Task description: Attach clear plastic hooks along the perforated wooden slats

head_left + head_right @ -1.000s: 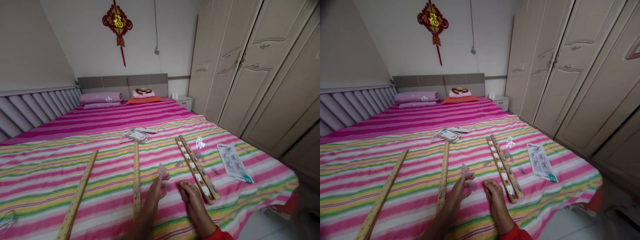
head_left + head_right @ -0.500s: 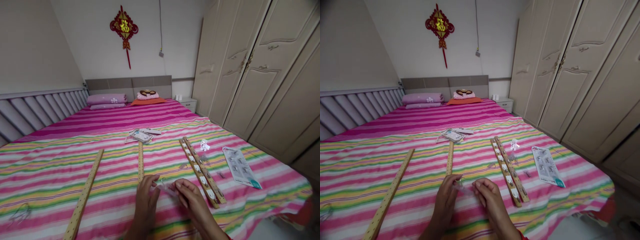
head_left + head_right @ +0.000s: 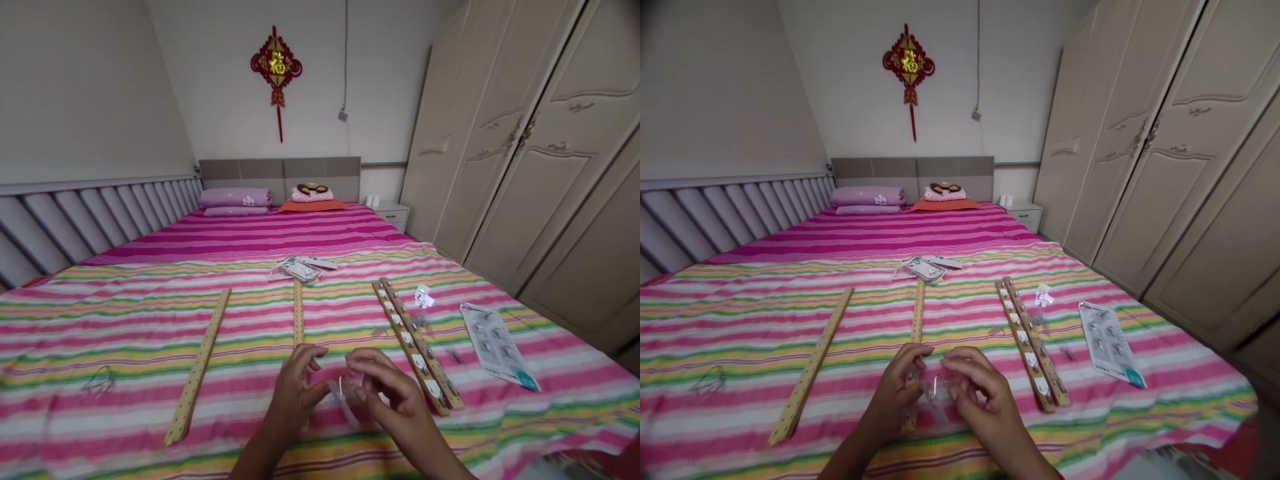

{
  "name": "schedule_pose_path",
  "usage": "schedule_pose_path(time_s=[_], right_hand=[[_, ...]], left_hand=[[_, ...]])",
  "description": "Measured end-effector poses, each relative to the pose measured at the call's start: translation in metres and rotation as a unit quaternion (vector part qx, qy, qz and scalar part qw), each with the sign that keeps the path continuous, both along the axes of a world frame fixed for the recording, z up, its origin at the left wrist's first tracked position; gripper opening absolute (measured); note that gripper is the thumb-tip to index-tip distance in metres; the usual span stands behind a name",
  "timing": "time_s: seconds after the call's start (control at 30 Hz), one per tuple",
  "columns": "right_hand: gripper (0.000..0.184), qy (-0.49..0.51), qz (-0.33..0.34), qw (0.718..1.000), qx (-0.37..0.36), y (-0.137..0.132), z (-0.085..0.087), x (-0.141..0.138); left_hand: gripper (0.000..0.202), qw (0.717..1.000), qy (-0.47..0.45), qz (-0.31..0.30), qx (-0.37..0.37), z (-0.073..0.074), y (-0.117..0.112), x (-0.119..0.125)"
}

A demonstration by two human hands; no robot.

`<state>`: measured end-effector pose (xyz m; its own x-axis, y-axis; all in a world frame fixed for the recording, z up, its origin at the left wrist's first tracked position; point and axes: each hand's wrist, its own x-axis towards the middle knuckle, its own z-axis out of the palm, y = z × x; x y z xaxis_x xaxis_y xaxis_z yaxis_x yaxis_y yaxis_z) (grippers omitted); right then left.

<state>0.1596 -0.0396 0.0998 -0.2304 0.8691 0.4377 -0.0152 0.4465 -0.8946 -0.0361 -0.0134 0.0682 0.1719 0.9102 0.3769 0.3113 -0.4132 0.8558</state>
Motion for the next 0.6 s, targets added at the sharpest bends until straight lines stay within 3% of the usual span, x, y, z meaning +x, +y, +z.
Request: schedule_pose_path(time_s=[0.1,0.23,0.4,0.6], right_hand=[[0.029,-0.053,0.072,0.994,0.059,-0.006,0.009,-0.003],[0.03,-0.064,0.102,0.988,0.093,-0.011,0.016,-0.012],[0.028,-0.069,0.115,0.986,0.097,-0.012,0.016,-0.021],[0.025,-0.068,0.116,0.986,0.097,-0.016,0.008,-0.025]], left_hand=[[0.06,0.987,-0.074,-0.049,-0.131,-0.003,-0.004,-0.005],[0.063,0.935,-0.187,-0.134,-0.271,-0.01,-0.013,-0.011],[0.063,0.874,-0.287,-0.158,-0.358,-0.012,-0.025,-0.013],[0.054,0.812,-0.387,-0.209,-0.384,-0.015,-0.035,-0.013]])
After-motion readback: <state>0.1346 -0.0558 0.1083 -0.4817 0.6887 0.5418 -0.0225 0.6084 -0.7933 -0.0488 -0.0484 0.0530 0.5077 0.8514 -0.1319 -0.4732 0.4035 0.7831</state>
